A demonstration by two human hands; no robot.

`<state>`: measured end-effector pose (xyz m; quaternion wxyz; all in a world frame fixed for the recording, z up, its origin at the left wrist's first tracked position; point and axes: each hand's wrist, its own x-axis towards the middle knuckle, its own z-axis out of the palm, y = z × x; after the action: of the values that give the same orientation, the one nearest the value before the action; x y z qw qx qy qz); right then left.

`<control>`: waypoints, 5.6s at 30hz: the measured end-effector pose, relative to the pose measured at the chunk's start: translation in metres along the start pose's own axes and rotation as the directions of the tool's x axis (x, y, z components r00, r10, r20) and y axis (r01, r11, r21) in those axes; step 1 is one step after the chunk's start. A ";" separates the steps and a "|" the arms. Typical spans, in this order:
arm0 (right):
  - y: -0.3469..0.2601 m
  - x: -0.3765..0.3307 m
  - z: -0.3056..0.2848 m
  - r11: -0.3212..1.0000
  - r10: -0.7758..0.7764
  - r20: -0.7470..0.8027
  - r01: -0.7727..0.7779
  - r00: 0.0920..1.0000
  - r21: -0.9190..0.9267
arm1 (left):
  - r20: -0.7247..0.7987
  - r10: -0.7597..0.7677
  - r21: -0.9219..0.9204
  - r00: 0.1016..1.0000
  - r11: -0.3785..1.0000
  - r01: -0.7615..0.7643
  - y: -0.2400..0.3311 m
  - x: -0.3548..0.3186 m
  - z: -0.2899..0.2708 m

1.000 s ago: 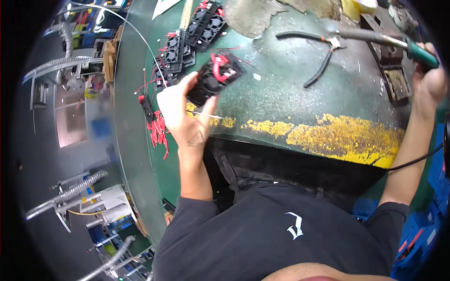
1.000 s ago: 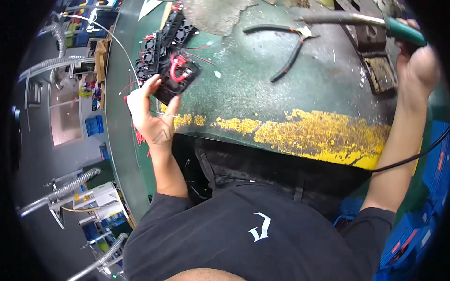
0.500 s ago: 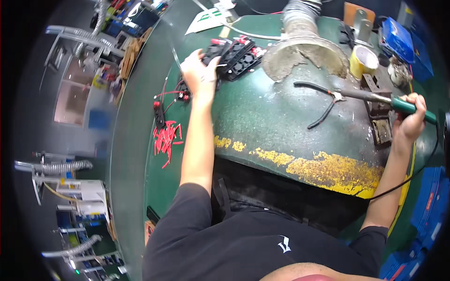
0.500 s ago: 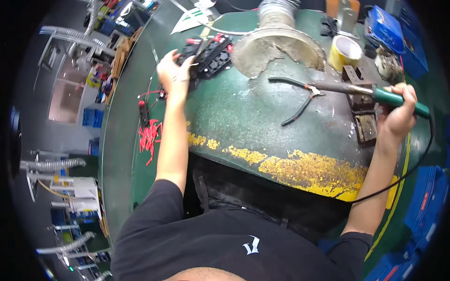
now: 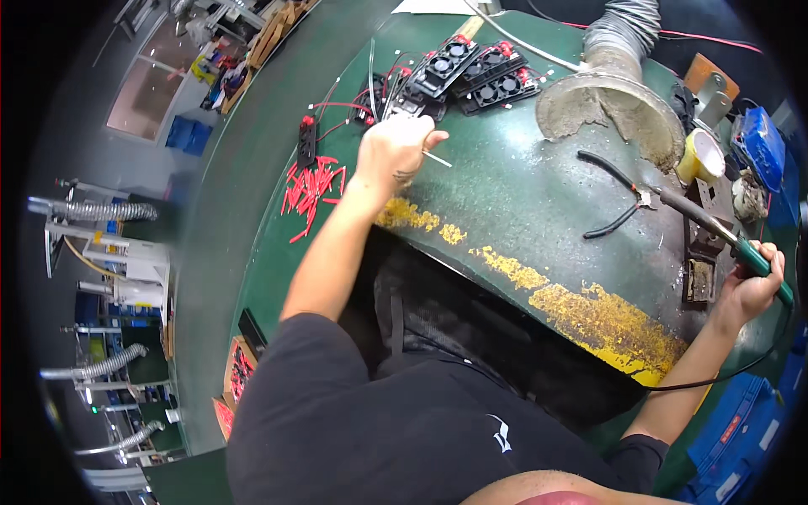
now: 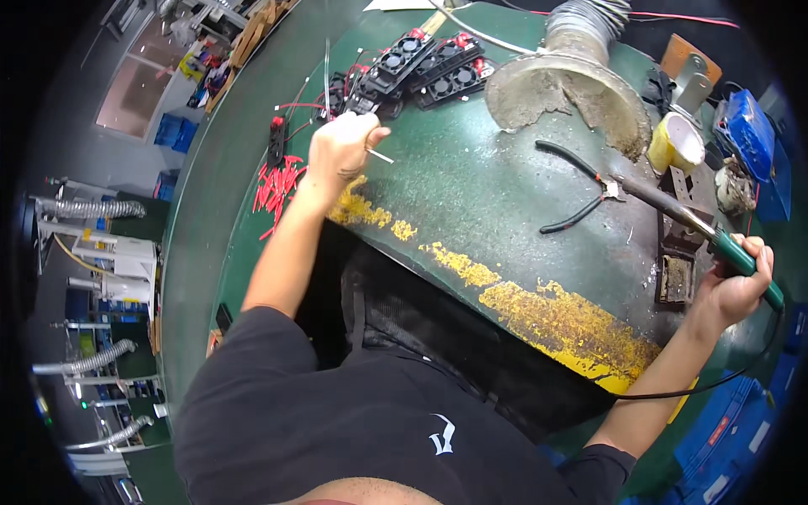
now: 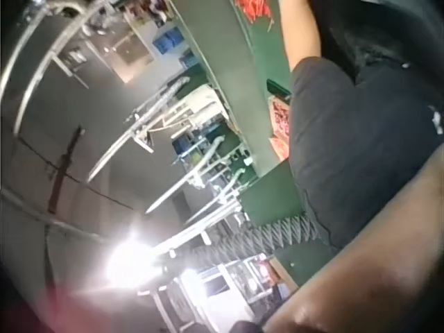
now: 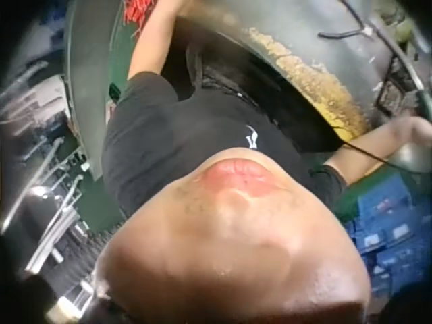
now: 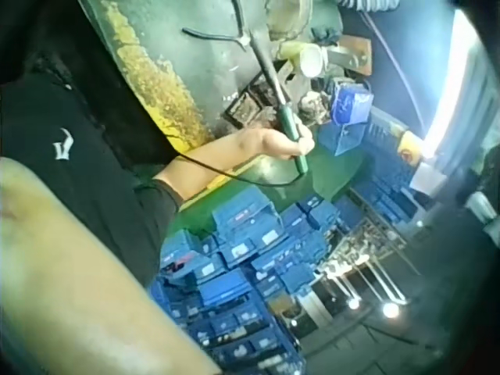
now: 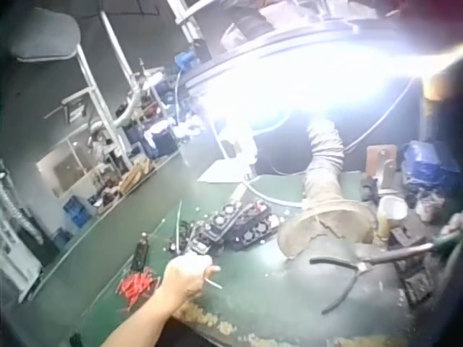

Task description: Soldering wires onto a small electronic cooling fan assembly.

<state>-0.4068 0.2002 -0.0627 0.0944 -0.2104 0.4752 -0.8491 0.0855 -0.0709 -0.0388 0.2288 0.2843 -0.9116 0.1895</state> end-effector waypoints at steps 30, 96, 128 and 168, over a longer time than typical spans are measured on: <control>-0.003 -0.002 0.002 0.998 -0.008 0.048 0.005 0.999 0.062 | 0.602 -0.613 0.748 0.511 0.657 -0.092 -0.191 -0.078 0.019; -0.017 -0.012 0.027 0.978 -0.174 -0.148 0.188 0.974 0.086 | 0.783 0.215 -0.599 0.584 0.513 0.615 0.127 0.137 0.058; -0.016 -0.020 0.037 0.981 -0.160 -0.087 0.168 0.983 0.099 | 0.463 0.031 -0.831 0.886 0.364 0.422 0.127 0.119 0.084; -0.009 0.017 -0.016 0.992 -0.082 -0.255 0.103 0.963 0.069 | 0.274 0.473 -0.691 0.837 0.702 -0.170 0.158 0.129 0.059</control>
<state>-0.4292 0.2114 -0.0577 0.0020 -0.1187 0.4378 -0.8912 -0.1229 -0.0340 -0.0532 0.0660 0.0548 -0.9828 -0.1634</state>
